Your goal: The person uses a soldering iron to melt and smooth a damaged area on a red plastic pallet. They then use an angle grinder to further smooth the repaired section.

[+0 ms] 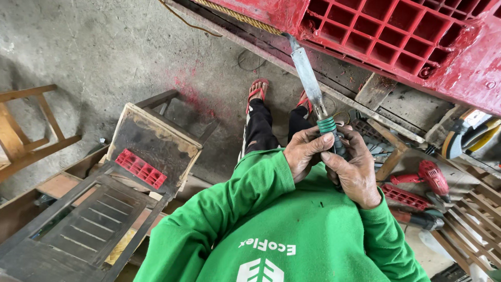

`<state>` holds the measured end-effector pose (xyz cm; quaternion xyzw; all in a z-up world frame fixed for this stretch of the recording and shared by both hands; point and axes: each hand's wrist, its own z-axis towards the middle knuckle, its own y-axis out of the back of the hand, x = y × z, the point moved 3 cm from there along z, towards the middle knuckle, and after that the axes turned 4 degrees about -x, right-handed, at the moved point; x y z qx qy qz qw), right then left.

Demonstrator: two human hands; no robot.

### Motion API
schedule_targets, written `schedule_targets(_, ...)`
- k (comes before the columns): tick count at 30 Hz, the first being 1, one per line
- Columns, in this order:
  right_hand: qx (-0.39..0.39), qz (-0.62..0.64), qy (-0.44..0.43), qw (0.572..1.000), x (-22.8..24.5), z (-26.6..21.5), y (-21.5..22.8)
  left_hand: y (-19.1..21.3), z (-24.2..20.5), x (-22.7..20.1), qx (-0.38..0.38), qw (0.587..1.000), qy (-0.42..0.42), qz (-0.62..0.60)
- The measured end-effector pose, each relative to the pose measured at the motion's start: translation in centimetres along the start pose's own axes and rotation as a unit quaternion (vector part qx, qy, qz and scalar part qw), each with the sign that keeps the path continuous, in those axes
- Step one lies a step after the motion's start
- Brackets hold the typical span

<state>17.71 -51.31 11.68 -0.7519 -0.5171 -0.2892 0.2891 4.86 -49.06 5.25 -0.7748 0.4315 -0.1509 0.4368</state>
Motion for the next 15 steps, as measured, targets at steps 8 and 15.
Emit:
schedule_targets(8,0.004,0.003,0.010,1.000,0.0,-0.2,0.0,-0.1,0.0,0.0,0.013,1.000,-0.010,-0.013)
schedule_targets(15,0.010,0.002,0.011,1.000,0.4,-0.2,0.7,-1.0,0.2,0.2,0.018,0.999,-0.029,0.006)
